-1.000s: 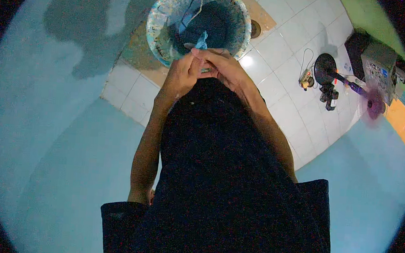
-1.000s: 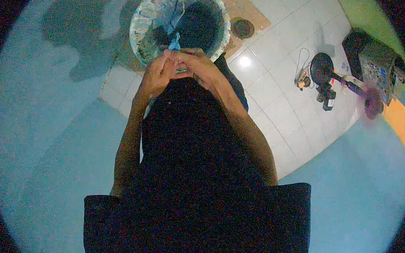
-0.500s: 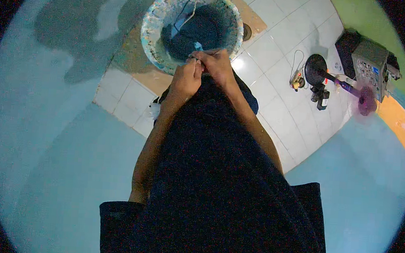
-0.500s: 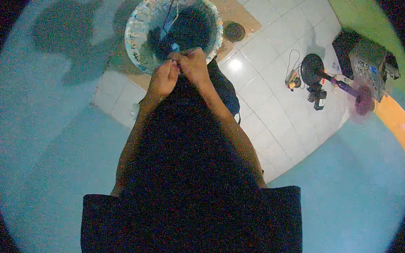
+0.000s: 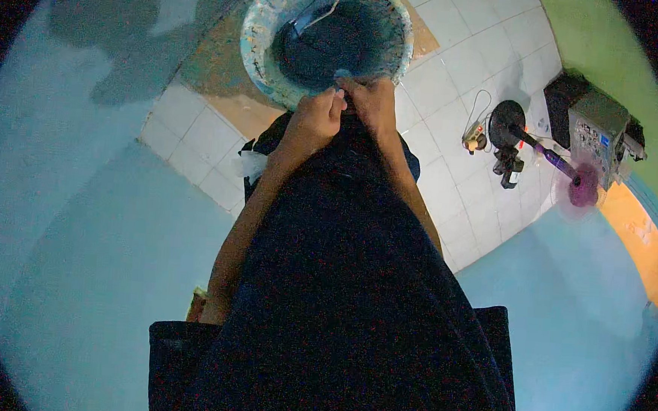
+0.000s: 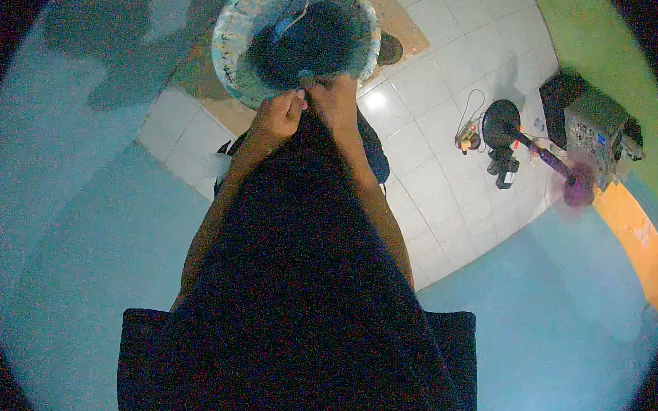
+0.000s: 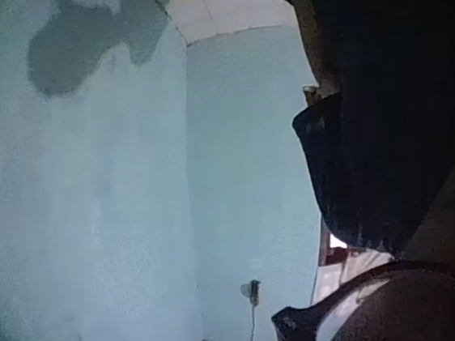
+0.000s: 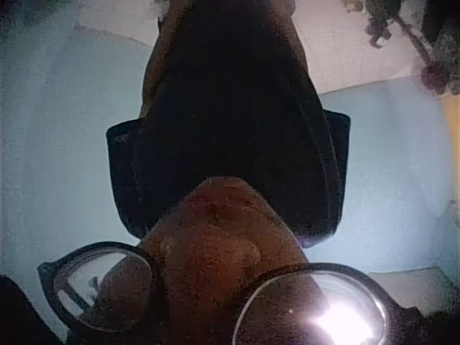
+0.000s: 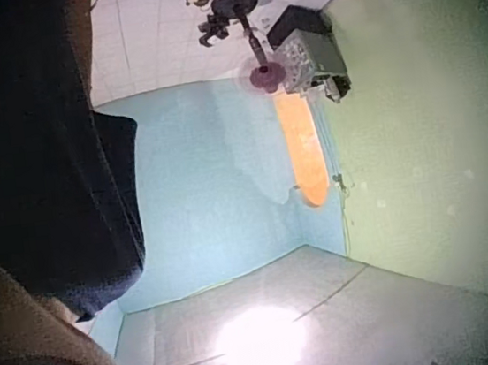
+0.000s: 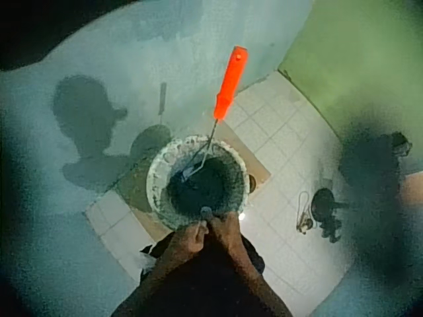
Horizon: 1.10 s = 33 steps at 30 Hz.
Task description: Mixing blue paint in a bucket using a roller brush and then a long stick.
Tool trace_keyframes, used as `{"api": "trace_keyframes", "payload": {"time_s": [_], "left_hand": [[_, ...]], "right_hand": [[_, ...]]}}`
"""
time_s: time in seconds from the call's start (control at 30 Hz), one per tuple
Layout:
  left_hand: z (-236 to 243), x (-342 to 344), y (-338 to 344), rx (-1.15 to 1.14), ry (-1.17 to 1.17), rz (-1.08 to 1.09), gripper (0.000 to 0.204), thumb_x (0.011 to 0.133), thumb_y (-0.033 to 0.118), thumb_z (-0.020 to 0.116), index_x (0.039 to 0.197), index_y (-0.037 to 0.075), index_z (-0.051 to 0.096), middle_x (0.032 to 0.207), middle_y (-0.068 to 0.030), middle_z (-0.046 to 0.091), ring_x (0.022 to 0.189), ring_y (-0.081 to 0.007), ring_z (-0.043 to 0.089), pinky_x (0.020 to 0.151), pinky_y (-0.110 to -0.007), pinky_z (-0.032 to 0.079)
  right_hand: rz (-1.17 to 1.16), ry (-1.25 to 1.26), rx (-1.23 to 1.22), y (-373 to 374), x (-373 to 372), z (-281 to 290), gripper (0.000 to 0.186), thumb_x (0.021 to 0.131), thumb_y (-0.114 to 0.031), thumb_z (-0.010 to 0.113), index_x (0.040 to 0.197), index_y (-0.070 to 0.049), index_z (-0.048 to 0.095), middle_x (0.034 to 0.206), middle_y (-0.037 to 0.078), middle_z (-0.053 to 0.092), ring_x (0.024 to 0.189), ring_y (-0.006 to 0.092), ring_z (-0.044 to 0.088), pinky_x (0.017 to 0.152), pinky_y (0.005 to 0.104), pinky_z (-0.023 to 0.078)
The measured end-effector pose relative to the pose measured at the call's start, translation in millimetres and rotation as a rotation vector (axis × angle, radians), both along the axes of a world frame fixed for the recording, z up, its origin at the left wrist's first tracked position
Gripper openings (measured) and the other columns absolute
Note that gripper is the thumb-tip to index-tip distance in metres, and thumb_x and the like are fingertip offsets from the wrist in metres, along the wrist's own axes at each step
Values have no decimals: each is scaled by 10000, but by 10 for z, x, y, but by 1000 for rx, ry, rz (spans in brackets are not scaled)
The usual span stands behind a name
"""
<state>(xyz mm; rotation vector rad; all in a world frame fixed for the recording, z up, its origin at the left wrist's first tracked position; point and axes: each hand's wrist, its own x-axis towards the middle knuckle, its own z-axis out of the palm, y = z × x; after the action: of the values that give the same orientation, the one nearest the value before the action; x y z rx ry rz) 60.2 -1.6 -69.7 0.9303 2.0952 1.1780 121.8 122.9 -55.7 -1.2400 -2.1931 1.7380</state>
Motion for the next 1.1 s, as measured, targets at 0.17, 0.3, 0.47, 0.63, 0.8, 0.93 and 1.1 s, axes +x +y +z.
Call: {"api": "trace_keyframes", "payload": {"time_s": [0.17, 0.3, 0.47, 0.63, 0.8, 0.93, 1.1], "left_hand": [[31, -74, 2, 50, 18, 13, 196, 921, 146, 498, 830, -20, 547, 682, -200, 610, 653, -405, 601, 576, -467, 491], [88, -87, -33, 159, 418, 1, 215, 922, 173, 492, 867, -25, 557, 731, -229, 595, 695, -413, 589, 605, -468, 485], [11, -121, -64, -19, 154, -24, 267, 927, 203, 474, 896, -42, 577, 802, -255, 599, 773, -429, 587, 669, -488, 475], [65, -132, -23, -146, -25, 29, 310, 931, 224, 448, 812, -39, 561, 815, -269, 596, 775, -447, 584, 689, -509, 462], [-16, -188, -82, -57, 24, -130, 312, 929, 221, 448, 790, -42, 542, 778, -277, 581, 764, -446, 583, 663, -506, 454], [61, -205, -12, -75, -192, -82, 306, 929, 216, 445, 792, -39, 543, 768, -270, 583, 751, -443, 583, 655, -505, 455], [91, -242, -10, -154, -239, -111, 310, 935, 229, 441, 834, -36, 566, 782, -248, 603, 753, -434, 588, 674, -499, 463]], "right_hand": [[124, -174, 192, 52, -98, 229, 346, 811, -313, 690, 688, 9, 672, 584, 57, 622, 499, 103, 519, 483, 288, 416], [84, -165, -304, 213, -33, 72, 284, 812, -272, 702, 765, 8, 695, 620, 71, 650, 530, 135, 596, 484, 284, 445], [21, 5, -484, 187, -106, 319, 348, 819, -211, 705, 1037, 50, 627, 899, 110, 665, 705, 135, 634, 610, 255, 532], [62, -6, -542, 276, -82, 149, 311, 821, -86, 676, 1063, 92, 598, 837, 124, 678, 697, 160, 663, 587, 251, 548], [107, -66, -486, 285, -92, 35, 304, 820, -107, 683, 1064, 68, 629, 748, 98, 680, 625, 131, 650, 556, 242, 522], [149, -176, -297, 271, -44, -150, 183, 829, -115, 672, 925, 41, 684, 667, 81, 661, 557, 120, 615, 518, 243, 488], [206, -172, -160, 216, -135, 130, 192, 835, -144, 664, 819, 45, 691, 634, 75, 642, 535, 118, 590, 492, 249, 459]]}}
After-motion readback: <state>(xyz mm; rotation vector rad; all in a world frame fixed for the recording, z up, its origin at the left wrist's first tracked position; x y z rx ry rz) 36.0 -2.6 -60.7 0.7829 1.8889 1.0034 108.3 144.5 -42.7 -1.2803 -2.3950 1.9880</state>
